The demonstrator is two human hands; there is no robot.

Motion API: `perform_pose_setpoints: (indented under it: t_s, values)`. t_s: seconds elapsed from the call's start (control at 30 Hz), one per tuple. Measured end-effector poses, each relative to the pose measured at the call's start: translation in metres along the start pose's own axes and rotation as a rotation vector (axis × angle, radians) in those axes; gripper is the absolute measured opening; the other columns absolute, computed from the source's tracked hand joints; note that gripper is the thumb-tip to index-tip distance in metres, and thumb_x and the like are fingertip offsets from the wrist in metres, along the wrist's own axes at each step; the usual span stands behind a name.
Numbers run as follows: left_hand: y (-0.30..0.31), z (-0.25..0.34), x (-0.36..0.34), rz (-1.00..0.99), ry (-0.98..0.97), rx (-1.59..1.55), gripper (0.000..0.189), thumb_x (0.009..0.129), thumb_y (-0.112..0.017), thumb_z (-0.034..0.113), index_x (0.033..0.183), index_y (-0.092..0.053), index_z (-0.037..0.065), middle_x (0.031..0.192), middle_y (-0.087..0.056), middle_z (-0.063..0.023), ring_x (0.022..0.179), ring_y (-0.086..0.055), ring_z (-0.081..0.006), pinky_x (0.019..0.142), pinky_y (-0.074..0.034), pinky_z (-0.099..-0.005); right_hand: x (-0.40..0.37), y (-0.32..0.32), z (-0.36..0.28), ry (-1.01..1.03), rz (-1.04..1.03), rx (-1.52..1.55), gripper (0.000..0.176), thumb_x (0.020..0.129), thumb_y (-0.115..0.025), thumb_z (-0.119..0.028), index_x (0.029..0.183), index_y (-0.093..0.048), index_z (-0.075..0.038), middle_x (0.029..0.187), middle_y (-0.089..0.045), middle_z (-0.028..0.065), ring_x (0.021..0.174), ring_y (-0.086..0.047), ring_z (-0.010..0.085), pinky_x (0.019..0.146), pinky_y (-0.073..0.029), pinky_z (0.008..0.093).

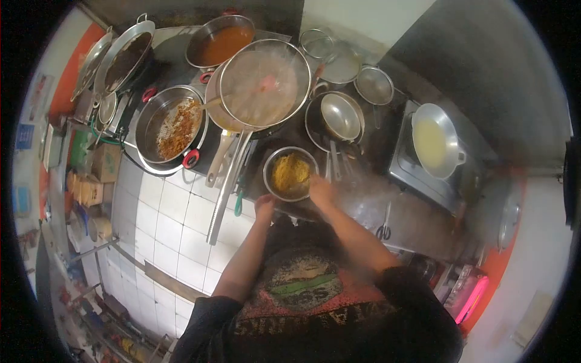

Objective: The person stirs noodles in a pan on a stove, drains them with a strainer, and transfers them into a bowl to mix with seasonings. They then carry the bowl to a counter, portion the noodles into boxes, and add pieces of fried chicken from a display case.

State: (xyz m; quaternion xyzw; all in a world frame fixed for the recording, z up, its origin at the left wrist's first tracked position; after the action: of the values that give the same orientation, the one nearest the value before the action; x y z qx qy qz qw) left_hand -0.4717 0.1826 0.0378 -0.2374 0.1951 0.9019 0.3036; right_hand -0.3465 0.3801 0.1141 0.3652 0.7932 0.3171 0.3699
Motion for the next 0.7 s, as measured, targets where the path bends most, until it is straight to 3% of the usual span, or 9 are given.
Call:
perform_pose_setpoints:
  t_s: [0.03, 0.1, 0.2, 0.33, 0.4, 0.5, 0.6, 0.63, 0.7]
  values:
    - [-0.007, -0.004, 0.0, -0.075, 0.036, -0.014, 0.016, 0.086, -0.064, 0.021, 0.087, -0.063, 0.005, 0.079, -0.065, -0.0019, 0.063, -0.051, -0.0089, 0.059, -0.042, -0.0227, 0.013, -0.042, 0.027, -0.066, -0.09, -0.07, 0.034, 0.087, -0.056, -0.027, 0.112, -0.064, -0.005, 0.103, -0.063, 0.0238, 0.097, -0.061, 0.0351, 0.079, -0.049, 0.043]
    - [-0.021, -0.026, 0.0, -0.222, 0.104, -0.035, 0.02, 0.087, -0.062, 0.024, 0.089, -0.063, 0.005, 0.078, -0.067, 0.0, 0.052, -0.045, -0.0068, 0.049, -0.039, -0.0213, -0.002, -0.051, 0.026, -0.146, -0.107, 0.262, 0.036, 0.086, -0.057, -0.028, 0.112, -0.064, -0.005, 0.107, -0.063, 0.0229, 0.099, -0.061, 0.0345, 0.082, -0.048, 0.0421]
    - [-0.034, -0.048, 0.002, -0.306, 0.137, -0.031, 0.023, 0.089, -0.06, 0.027, 0.094, -0.064, 0.004, 0.077, -0.068, 0.0012, 0.044, -0.034, -0.0055, 0.041, -0.031, -0.0211, -0.018, -0.017, 0.0, -0.16, -0.24, 0.4, 0.038, 0.086, -0.058, -0.029, 0.113, -0.064, -0.004, 0.109, -0.063, 0.0221, 0.099, -0.062, 0.0336, 0.085, -0.048, 0.0386]
    - [-0.022, -0.026, -0.023, -0.281, 0.284, -0.002, 0.025, 0.089, -0.06, 0.024, 0.102, -0.062, 0.003, 0.079, -0.067, -0.0036, 0.049, -0.045, -0.0091, 0.042, -0.037, -0.0258, -0.014, 0.02, -0.022, 0.004, -0.121, 0.158, 0.035, 0.088, -0.053, -0.027, 0.115, -0.063, -0.008, 0.1, -0.064, 0.0227, 0.092, -0.061, 0.0381, 0.079, -0.049, 0.0418]
    - [-0.018, -0.019, -0.018, -0.164, 0.22, -0.018, 0.024, 0.088, -0.06, 0.022, 0.101, -0.062, 0.002, 0.08, -0.067, -0.0062, 0.051, -0.049, -0.0111, 0.043, -0.039, -0.0284, -0.004, 0.014, -0.023, 0.035, -0.027, 0.047, 0.035, 0.088, -0.051, -0.027, 0.118, -0.062, -0.012, 0.097, -0.064, 0.0211, 0.09, -0.061, 0.0386, 0.076, -0.05, 0.0446]
    - [-0.021, -0.037, -0.009, -0.063, 0.225, -0.181, 0.024, 0.087, -0.062, 0.02, 0.098, -0.063, 0.0, 0.082, -0.066, -0.0092, 0.054, -0.052, -0.0136, 0.046, -0.042, -0.0301, 0.009, -0.034, -0.007, 0.1, -0.166, -0.134, 0.035, 0.089, -0.05, -0.027, 0.12, -0.061, -0.017, 0.094, -0.065, 0.0172, 0.087, -0.062, 0.0362, 0.074, -0.051, 0.047]
    - [-0.019, -0.045, 0.007, -0.061, 0.087, -0.114, 0.021, 0.084, -0.062, 0.018, 0.089, -0.067, -0.001, 0.079, -0.066, -0.0111, 0.061, -0.059, -0.0185, 0.055, -0.046, -0.032, 0.011, -0.027, -0.029, 0.171, -0.237, -0.195, 0.036, 0.089, -0.05, -0.029, 0.123, -0.059, -0.019, 0.094, -0.065, 0.0156, 0.085, -0.063, 0.0342, 0.073, -0.051, 0.0462]
    - [-0.019, -0.048, 0.004, -0.075, 0.021, -0.04, 0.021, 0.083, -0.061, 0.018, 0.085, -0.069, -0.002, 0.077, -0.067, -0.0117, 0.063, -0.061, -0.0206, 0.06, -0.047, -0.0328, 0.002, 0.011, -0.059, 0.176, -0.292, -0.223, 0.036, 0.089, -0.05, -0.028, 0.122, -0.059, -0.018, 0.095, -0.066, 0.015, 0.087, -0.063, 0.0334, 0.074, -0.052, 0.0456]
    - [-0.016, -0.034, -0.005, -0.003, 0.062, -0.111, 0.023, 0.082, -0.061, 0.019, 0.085, -0.069, -0.002, 0.074, -0.067, -0.0114, 0.063, -0.062, -0.0221, 0.061, -0.048, -0.0338, 0.021, 0.016, -0.049, 0.221, -0.276, -0.285, 0.036, 0.089, -0.05, -0.028, 0.122, -0.058, -0.016, 0.096, -0.066, 0.0152, 0.087, -0.063, 0.0337, 0.074, -0.052, 0.0454]
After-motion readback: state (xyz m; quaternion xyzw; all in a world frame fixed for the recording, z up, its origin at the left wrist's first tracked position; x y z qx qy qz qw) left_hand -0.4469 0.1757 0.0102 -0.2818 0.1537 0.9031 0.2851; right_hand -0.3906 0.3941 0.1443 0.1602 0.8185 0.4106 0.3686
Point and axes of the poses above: each hand's wrist, its own x-axis towards the middle knuckle, its own y-axis out of the back of the hand, z = x × y, the point moved 6 cm from there along x, towards the middle knuckle
